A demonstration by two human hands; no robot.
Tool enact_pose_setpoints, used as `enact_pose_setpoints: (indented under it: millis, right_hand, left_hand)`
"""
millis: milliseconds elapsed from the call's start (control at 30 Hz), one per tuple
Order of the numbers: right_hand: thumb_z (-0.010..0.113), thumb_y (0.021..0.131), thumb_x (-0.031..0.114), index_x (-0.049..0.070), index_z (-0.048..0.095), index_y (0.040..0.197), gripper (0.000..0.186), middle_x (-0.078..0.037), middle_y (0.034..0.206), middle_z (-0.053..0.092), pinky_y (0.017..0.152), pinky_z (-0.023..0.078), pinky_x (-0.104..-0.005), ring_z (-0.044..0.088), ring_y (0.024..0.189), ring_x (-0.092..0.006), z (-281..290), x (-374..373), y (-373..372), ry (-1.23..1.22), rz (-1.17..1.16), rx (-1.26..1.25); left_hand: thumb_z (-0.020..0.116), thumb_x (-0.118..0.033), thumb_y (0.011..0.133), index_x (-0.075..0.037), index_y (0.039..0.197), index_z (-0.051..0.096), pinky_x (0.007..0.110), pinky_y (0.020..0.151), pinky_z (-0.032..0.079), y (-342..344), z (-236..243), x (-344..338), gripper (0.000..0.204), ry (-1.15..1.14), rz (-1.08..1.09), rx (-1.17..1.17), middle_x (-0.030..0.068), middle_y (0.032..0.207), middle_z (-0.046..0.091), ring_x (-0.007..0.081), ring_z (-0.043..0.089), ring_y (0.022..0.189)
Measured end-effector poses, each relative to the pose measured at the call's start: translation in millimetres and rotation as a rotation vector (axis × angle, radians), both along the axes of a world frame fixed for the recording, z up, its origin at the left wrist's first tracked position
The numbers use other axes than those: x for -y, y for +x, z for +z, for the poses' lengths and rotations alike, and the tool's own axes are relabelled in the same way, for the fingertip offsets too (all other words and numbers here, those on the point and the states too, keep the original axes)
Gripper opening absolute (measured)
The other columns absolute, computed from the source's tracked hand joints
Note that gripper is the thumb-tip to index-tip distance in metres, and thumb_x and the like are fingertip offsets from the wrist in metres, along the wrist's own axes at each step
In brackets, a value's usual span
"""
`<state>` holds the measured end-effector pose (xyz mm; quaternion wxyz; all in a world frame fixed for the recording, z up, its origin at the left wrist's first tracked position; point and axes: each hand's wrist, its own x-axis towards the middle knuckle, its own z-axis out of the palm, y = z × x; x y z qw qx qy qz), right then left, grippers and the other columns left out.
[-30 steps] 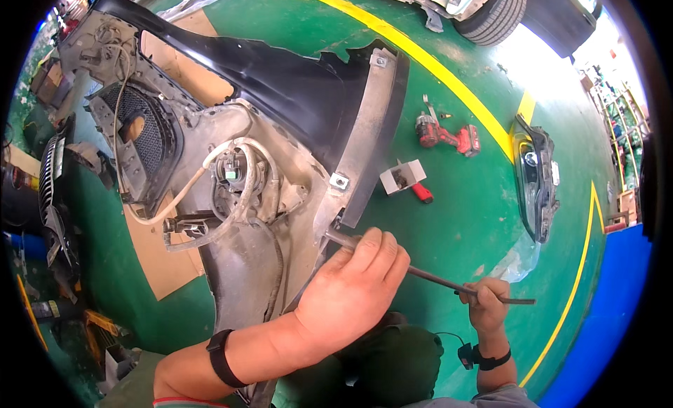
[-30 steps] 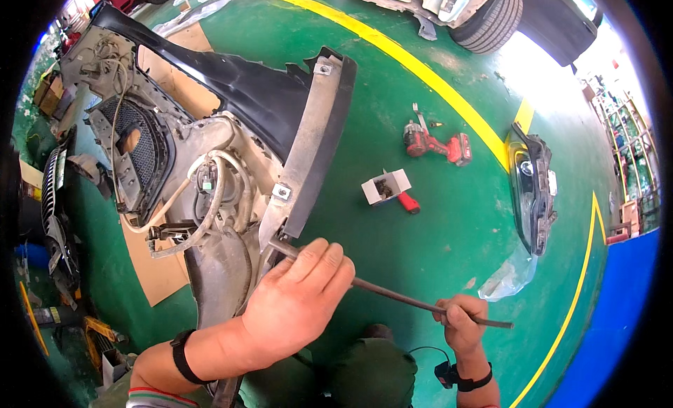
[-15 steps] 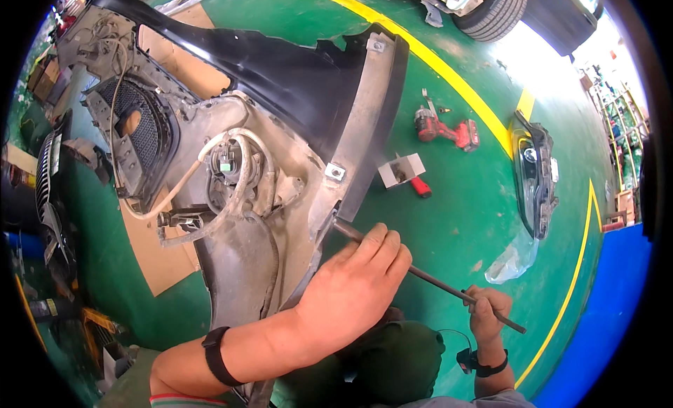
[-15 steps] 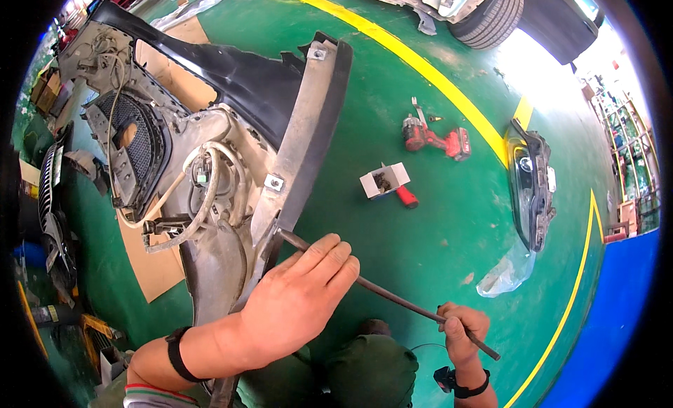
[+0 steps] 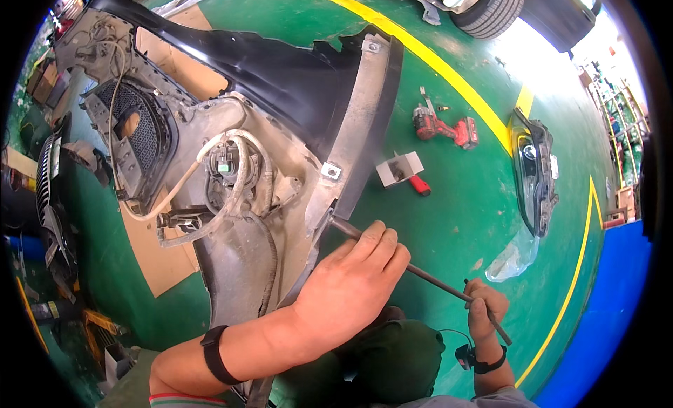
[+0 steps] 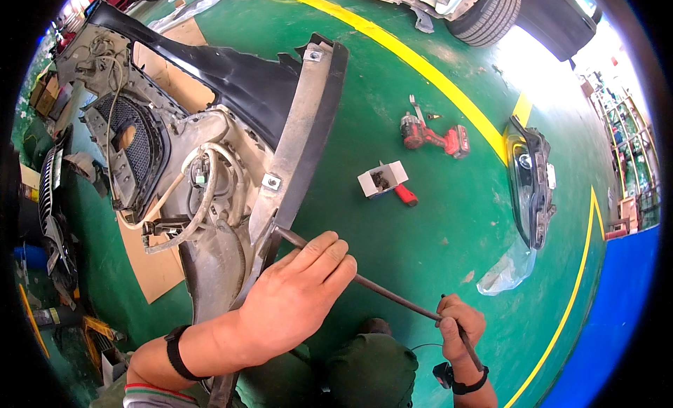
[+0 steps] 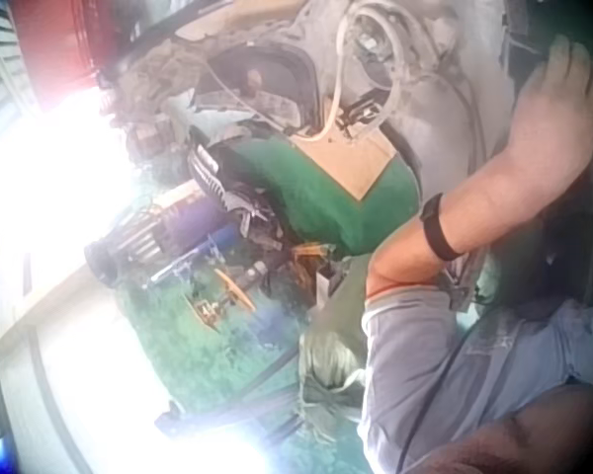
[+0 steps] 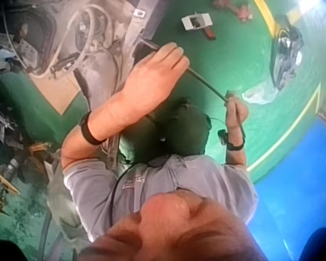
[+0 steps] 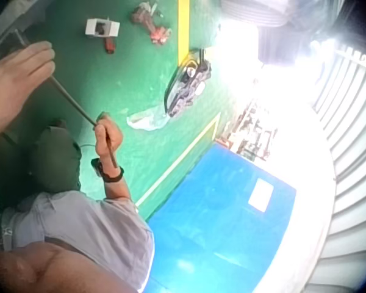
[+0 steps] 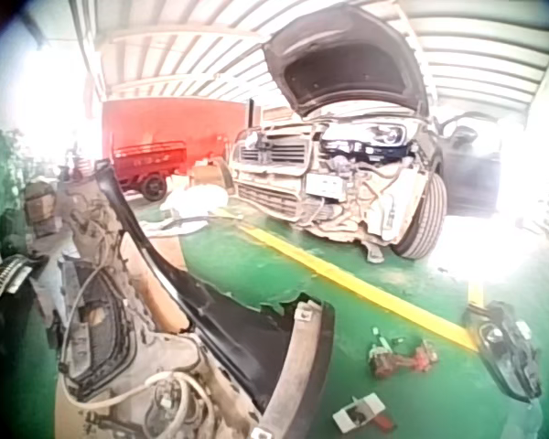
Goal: The person attaches a component to a bumper panel, then retrieves a T-handle wrench from the floor and uses it to tighten a bolt on the side of the bumper.
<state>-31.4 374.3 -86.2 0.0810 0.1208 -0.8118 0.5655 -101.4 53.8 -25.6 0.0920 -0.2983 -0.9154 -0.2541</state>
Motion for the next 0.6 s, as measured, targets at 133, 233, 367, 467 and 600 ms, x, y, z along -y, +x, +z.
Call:
enact_pose_setpoints:
  millis: [133, 233, 367, 467, 600]
  right_hand:
    - [0.066, 0.1, 0.03, 0.001, 0.057, 0.074, 0.04, -0.009, 0.064, 0.052, 0.061, 0.044, -0.0379, 0.053, 0.062, -0.0245, -3, 2, -5, 0.106, 0.019, -0.124]
    - [0.065, 0.099, 0.025, 0.001, 0.057, 0.074, 0.036, -0.01, 0.063, 0.051, 0.064, 0.046, -0.0392, 0.052, 0.061, -0.0267, -6, 4, -12, 0.233, 0.032, -0.25]
    - [0.064, 0.099, 0.02, 0.001, 0.056, 0.073, 0.033, -0.01, 0.064, 0.05, 0.064, 0.047, -0.0394, 0.052, 0.061, -0.0283, -4, 7, -19, 0.397, 0.065, -0.385]
    - [0.062, 0.099, 0.019, 0.002, 0.055, 0.072, 0.032, -0.009, 0.064, 0.051, 0.062, 0.044, -0.0384, 0.052, 0.062, -0.0267, 0, 11, -19, 0.364, -0.007, -0.271]
    - [0.059, 0.099, 0.019, 0.003, 0.054, 0.071, 0.033, -0.008, 0.065, 0.05, 0.058, 0.038, -0.0369, 0.05, 0.061, -0.0235, 10, 11, -17, 0.216, -0.003, 0.019]
  left_hand:
    - [0.064, -0.006, 0.081, -0.001, 0.111, 0.061, 0.037, 0.099, 0.054, 1, 1, 1, 0.03, 0.005, 0.007, 0.008, 0.0137, 0.117, 0.063, 0.029, 0.061, 0.121]
    - [0.064, -0.006, 0.08, -0.002, 0.11, 0.061, 0.036, 0.098, 0.054, 2, 1, 1, 0.03, -0.027, 0.014, 0.029, 0.0122, 0.113, 0.062, 0.028, 0.061, 0.117]
    - [0.064, -0.006, 0.078, -0.003, 0.109, 0.061, 0.035, 0.097, 0.054, 2, 2, 1, 0.031, -0.045, 0.028, 0.015, 0.0102, 0.108, 0.06, 0.0266, 0.06, 0.112]
    - [0.064, -0.006, 0.078, -0.003, 0.109, 0.061, 0.034, 0.096, 0.054, 1, 2, 1, 0.031, -0.063, 0.054, -0.012, 0.0098, 0.107, 0.059, 0.0261, 0.06, 0.111]
    - [0.064, -0.006, 0.078, -0.003, 0.109, 0.061, 0.034, 0.094, 0.054, 3, 4, -1, 0.031, -0.069, 0.066, -0.006, 0.0101, 0.107, 0.059, 0.0264, 0.06, 0.111]
